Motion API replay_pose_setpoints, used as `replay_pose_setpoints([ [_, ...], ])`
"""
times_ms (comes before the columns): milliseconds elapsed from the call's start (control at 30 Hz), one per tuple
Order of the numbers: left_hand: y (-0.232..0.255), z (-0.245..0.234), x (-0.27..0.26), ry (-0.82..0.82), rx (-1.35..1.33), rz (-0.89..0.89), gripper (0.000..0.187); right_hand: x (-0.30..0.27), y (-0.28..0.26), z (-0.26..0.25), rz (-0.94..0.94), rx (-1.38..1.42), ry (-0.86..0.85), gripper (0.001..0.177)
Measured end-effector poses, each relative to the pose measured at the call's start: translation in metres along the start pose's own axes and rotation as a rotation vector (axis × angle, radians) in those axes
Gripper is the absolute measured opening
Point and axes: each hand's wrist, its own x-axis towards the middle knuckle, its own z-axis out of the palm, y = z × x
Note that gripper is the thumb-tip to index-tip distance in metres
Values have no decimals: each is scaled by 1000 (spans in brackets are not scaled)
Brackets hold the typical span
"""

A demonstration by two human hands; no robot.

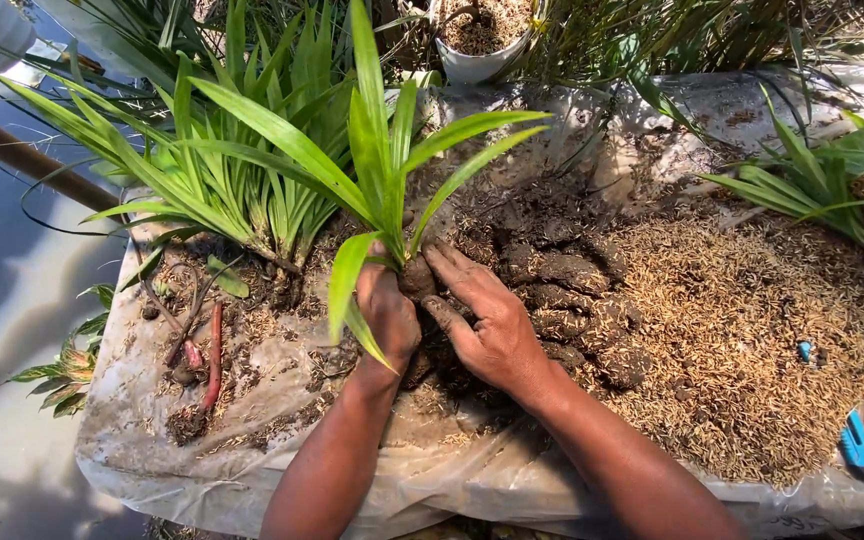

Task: The person plants small green plants into a bed of soil and wood chips on a table covered with a plastic sheet. They use their hands to separate the soil, position the plants, and pack the soil around the roots.

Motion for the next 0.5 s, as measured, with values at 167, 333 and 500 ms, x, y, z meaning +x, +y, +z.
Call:
replay_pose_setpoints([
  [167, 4, 5, 6, -121, 64, 89, 57, -7, 16, 4, -134, -302, 13, 55],
  [333, 14, 17, 1, -122, -80, 57, 42, -1, 1, -3, -48, -149, 15, 52],
  [500, 17, 11, -9, -176, 157, 59, 39, -4, 36, 10, 115, 192, 186, 35],
])
